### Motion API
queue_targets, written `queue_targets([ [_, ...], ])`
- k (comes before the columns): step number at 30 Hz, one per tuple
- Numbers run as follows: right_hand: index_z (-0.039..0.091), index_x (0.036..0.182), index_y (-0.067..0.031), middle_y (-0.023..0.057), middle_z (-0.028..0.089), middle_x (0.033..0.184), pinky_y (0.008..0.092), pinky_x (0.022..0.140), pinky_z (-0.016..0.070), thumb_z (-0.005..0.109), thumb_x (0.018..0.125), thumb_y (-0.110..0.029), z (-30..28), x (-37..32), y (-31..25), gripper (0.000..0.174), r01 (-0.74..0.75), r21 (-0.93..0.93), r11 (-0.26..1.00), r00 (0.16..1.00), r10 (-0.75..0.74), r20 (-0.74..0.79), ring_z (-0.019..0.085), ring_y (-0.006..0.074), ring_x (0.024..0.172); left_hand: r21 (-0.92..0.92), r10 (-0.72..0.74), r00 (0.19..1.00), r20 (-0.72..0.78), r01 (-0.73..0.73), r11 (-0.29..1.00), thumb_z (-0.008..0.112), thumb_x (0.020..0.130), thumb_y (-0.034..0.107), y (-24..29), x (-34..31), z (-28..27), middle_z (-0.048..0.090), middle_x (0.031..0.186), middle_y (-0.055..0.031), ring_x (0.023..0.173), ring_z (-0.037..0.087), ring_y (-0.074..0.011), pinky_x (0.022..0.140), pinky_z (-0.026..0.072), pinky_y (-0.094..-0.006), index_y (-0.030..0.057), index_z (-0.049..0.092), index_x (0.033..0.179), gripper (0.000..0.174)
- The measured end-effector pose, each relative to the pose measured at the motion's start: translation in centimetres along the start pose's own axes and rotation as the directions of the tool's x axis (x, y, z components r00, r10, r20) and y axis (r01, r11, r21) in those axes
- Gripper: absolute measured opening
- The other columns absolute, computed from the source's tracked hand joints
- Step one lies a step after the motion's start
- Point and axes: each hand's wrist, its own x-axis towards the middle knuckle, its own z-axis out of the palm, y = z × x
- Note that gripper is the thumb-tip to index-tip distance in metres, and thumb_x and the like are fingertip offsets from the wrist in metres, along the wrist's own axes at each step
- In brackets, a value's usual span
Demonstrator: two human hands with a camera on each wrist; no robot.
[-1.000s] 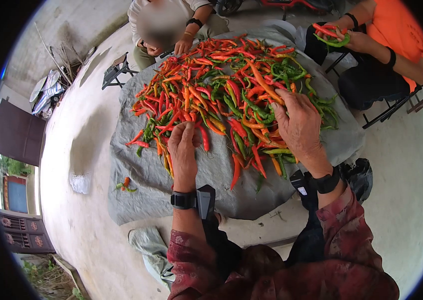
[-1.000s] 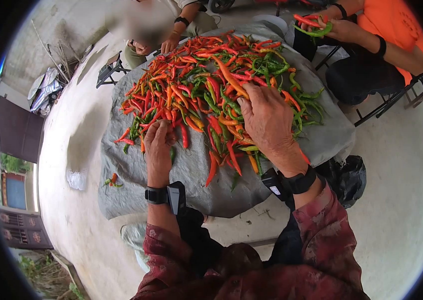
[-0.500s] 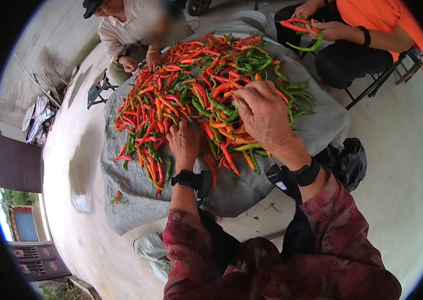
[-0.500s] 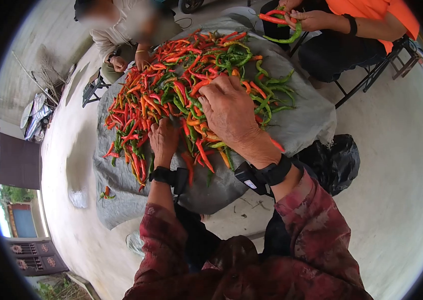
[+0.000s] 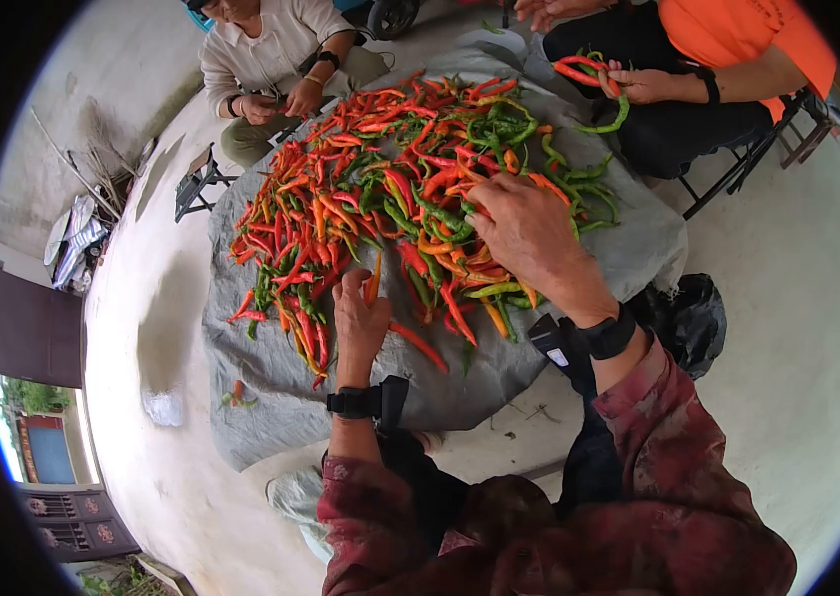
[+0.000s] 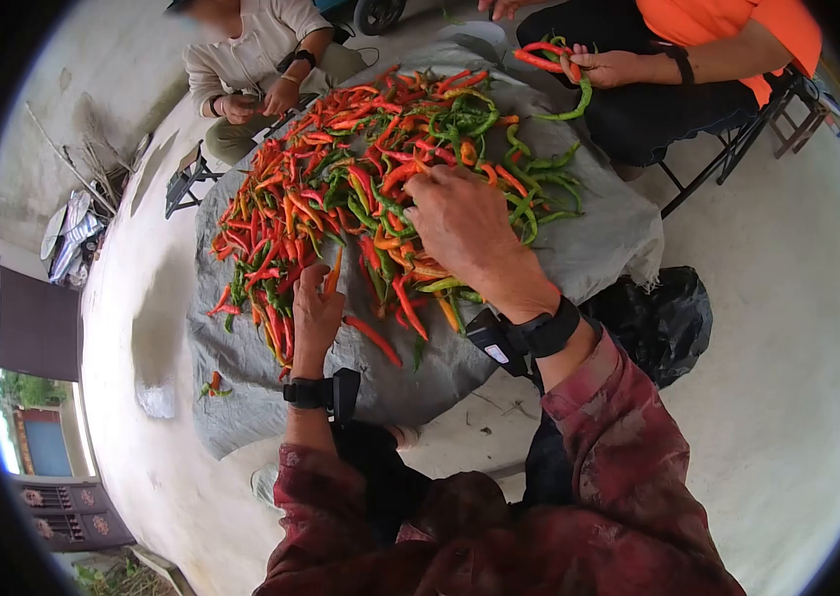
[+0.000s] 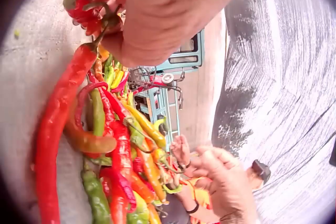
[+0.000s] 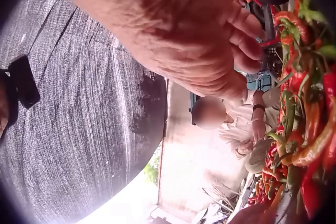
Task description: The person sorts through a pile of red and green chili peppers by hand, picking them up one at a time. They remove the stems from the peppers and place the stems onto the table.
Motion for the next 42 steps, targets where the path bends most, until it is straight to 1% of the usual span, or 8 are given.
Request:
queue_targets([
  [9,0.040,0.135,-0.0092,0.0178,0.046,0.117,0.0438,0.082,0.0474,0.079,0.067,-0.022,-2.3,-2.9,0.2,0.080,0.079,-0.242,0.967,0.763,0.098,0.639,0.050,0.0339,0.103,-0.677,-0.223,0.968,0.113,0.240,0.696,0.045,0.079,0.009,3.3,-0.8,-4.9,0.055,0.099,-0.0087,0.064,0.045,-0.0085,0.054,0.0382,-0.0226,0.0004,0.050,0.117,0.040],
  [12,0.024,0.144,-0.0141,0.0258,0.038,0.122,0.0453,0.088,0.0470,0.077,0.066,-0.016,0.6,-4.1,1.5,0.094,0.080,-0.269,0.960,0.809,0.095,0.580,0.049,0.0397,0.105,-0.704,-0.241,0.959,0.148,0.273,0.656,0.041,0.079,0.019,3.4,-0.5,-5.2,0.055,0.105,-0.0098,0.085,0.049,-0.0122,0.075,0.0400,-0.0207,-0.0036,0.047,0.123,0.050],
  [23,0.025,0.142,-0.0141,0.0242,0.039,0.126,0.0439,0.086,0.0476,0.068,0.067,-0.015,6.5,1.5,2.8,0.086,-0.208,-0.021,0.978,0.892,0.198,0.407,0.051,0.0422,0.108,-0.886,-0.237,0.961,0.142,0.230,0.402,0.034,0.082,0.004,3.0,-0.7,-4.8,0.050,0.119,-0.0098,0.104,0.052,-0.0140,0.086,0.0415,-0.0226,-0.0075,0.047,0.120,0.042],
  [26,0.026,0.143,-0.0129,0.0217,0.038,0.131,0.0426,0.089,0.0453,0.066,0.068,-0.015,8.8,4.4,3.0,0.084,-0.212,0.000,0.977,0.897,0.194,0.397,0.049,0.0383,0.114,-0.746,-0.084,0.996,0.005,0.059,0.663,0.033,0.081,0.002,2.4,-1.1,-4.7,0.049,0.121,-0.0100,0.102,0.052,-0.0136,0.085,0.0427,-0.0237,-0.0065,0.048,0.119,0.042],
  [28,0.031,0.141,-0.0120,0.0198,0.039,0.134,0.0425,0.094,0.0428,0.064,0.068,-0.014,9.9,5.9,2.6,0.081,-0.235,0.041,0.971,0.896,0.200,0.397,0.046,0.0364,0.119,-0.823,-0.184,0.983,0.022,0.122,0.554,0.033,0.080,0.003,3.0,-0.8,-4.8,0.050,0.118,-0.0101,0.099,0.052,-0.0135,0.083,0.0434,-0.0242,-0.0051,0.049,0.119,0.043],
  [33,0.050,0.126,-0.0154,0.0126,0.050,0.123,0.0424,0.091,0.0445,0.061,0.066,-0.010,12.8,8.3,0.7,0.061,0.194,0.063,0.979,0.896,-0.203,0.394,0.053,0.0329,0.110,-0.932,-0.392,0.913,0.114,0.234,0.275,0.036,0.078,0.006,3.9,-0.3,-5.2,0.056,0.102,-0.0085,0.081,0.052,-0.0123,0.071,0.0441,-0.0226,0.0003,0.048,0.122,0.046],
  [37,0.051,0.120,-0.0128,0.0124,0.051,0.114,0.0424,0.086,0.0465,0.062,0.065,-0.006,11.3,7.7,-2.2,0.056,0.239,0.082,0.967,0.825,-0.247,0.509,0.054,0.0337,0.105,-0.888,-0.292,0.947,-0.136,0.015,0.460,0.039,0.079,0.007,2.8,-0.2,-4.6,0.055,0.101,-0.0083,0.078,0.052,-0.0116,0.066,0.0454,-0.0218,0.0006,0.047,0.122,0.045],
  [42,0.052,0.115,-0.0129,0.0119,0.050,0.102,0.0437,0.074,0.0504,0.070,0.065,-0.003,7.7,4.2,-3.1,0.054,0.330,0.159,0.930,0.720,-0.357,0.595,0.059,0.0348,0.087,-0.955,-0.388,0.921,-0.023,0.094,0.280,0.047,0.083,0.007,2.2,0.3,-5.0,0.057,0.096,-0.0055,0.073,0.053,-0.0080,0.058,0.0459,-0.0189,0.0015,0.044,0.126,0.044],
])
